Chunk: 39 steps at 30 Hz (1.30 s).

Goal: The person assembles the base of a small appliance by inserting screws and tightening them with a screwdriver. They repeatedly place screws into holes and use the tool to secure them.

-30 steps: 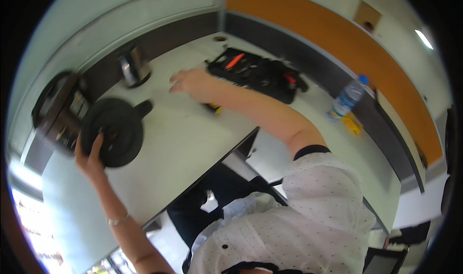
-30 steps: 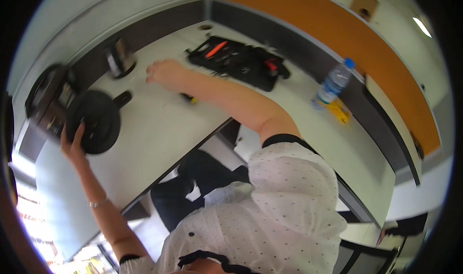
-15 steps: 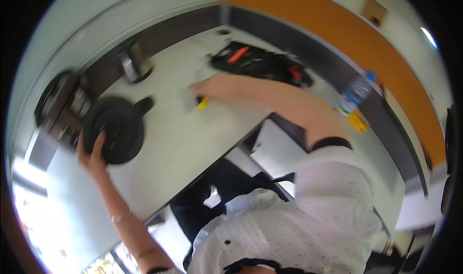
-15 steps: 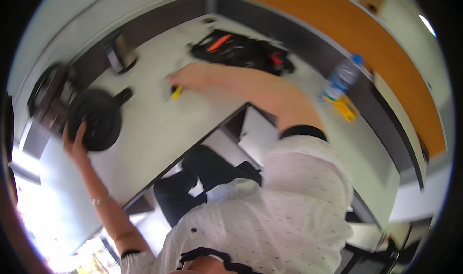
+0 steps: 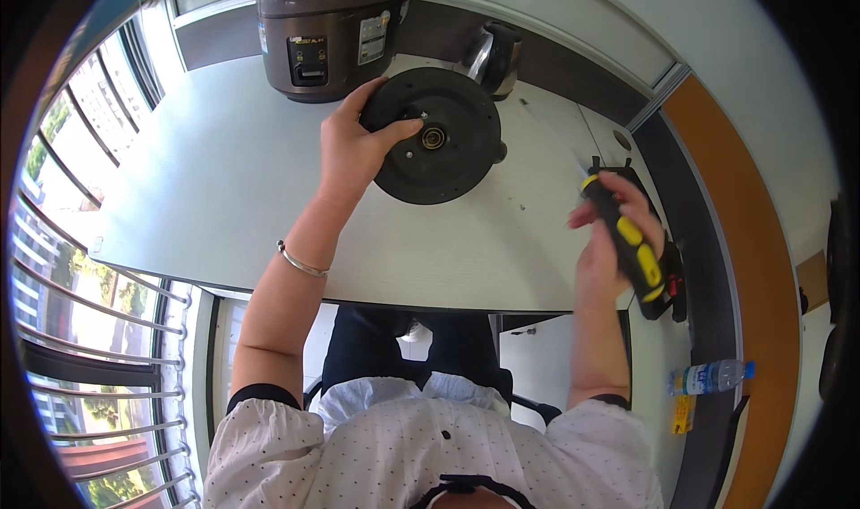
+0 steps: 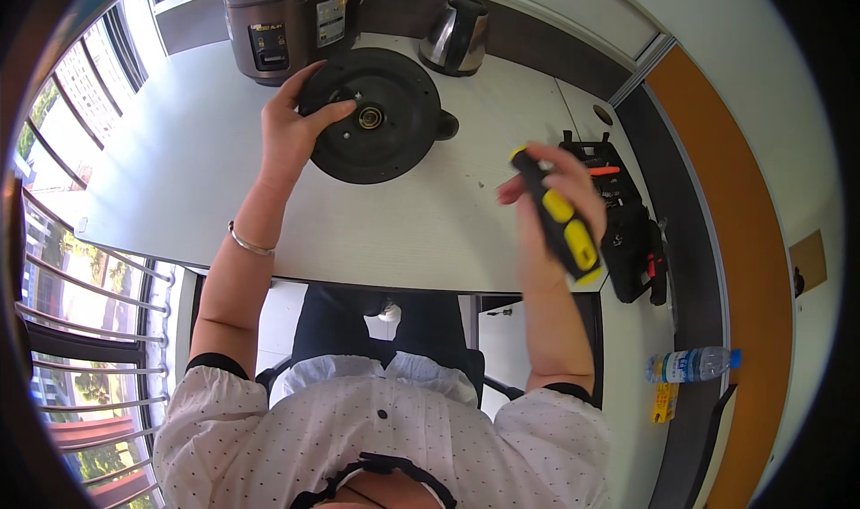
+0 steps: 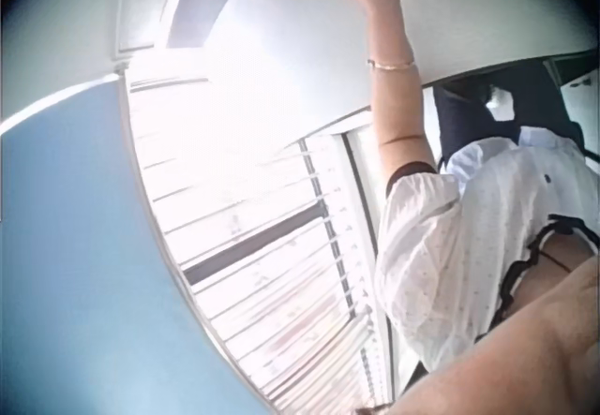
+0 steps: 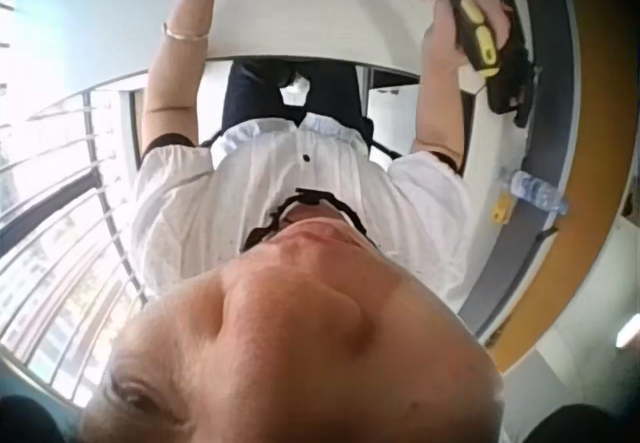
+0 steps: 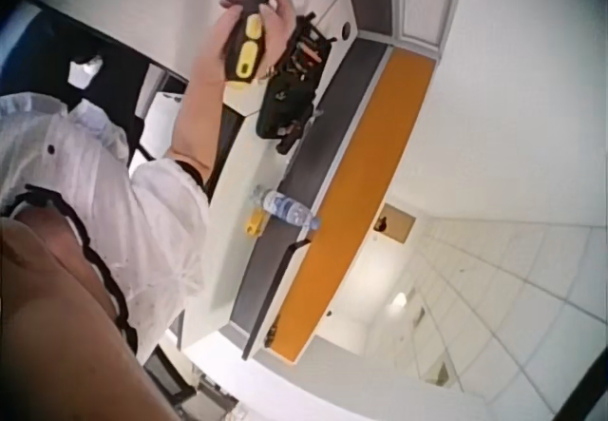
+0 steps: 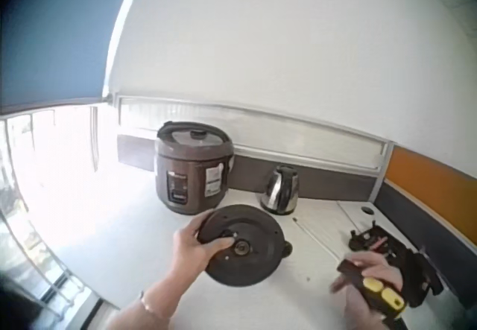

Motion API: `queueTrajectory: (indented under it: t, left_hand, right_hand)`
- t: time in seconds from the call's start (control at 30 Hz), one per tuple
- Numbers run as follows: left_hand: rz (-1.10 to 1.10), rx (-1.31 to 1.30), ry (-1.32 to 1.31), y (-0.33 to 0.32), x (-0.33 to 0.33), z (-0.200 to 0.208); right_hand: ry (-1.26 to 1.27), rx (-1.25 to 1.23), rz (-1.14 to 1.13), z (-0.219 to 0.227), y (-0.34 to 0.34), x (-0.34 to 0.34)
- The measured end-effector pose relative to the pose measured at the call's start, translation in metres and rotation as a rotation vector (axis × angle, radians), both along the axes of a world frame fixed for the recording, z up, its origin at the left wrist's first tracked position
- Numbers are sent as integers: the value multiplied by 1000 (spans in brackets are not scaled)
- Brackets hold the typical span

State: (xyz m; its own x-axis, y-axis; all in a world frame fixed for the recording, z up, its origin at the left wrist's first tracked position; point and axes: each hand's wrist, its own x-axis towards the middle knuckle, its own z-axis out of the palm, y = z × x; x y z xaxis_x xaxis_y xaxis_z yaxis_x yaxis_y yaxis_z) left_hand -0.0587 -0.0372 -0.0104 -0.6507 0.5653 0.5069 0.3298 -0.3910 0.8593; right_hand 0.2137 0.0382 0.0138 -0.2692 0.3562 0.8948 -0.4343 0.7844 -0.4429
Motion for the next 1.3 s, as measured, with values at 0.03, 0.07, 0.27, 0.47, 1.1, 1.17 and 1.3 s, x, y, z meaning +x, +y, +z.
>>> queueTrajectory:
  t: [0.03,0.07,0.27,0.47,1.1,1.17,1.3]
  left_hand:
    - [8,-8,17,1,1,-1]
    - [16,-16,33,1,2,-2]
    - [5,-73,84,-5,8,-1]
    - [35,-69,174,-1,10,-6]
    - [96,-16,219,3,7,-14]
    - [92,-9,219,3,7,-14]
    - [78,-17,204,3,9,-13]
  right_hand:
    - [-24,34,34,-4,-8,-2]
    - [-49,69,68,-7,-16,-5]
    - [-194,126,133,-12,-55,-20]
    - [-203,215,124,-17,-56,-27]
    - [-190,250,71,-23,-55,-32]
    - [-185,255,69,-24,-54,-33]
    - [-188,254,66,-23,-54,-32]
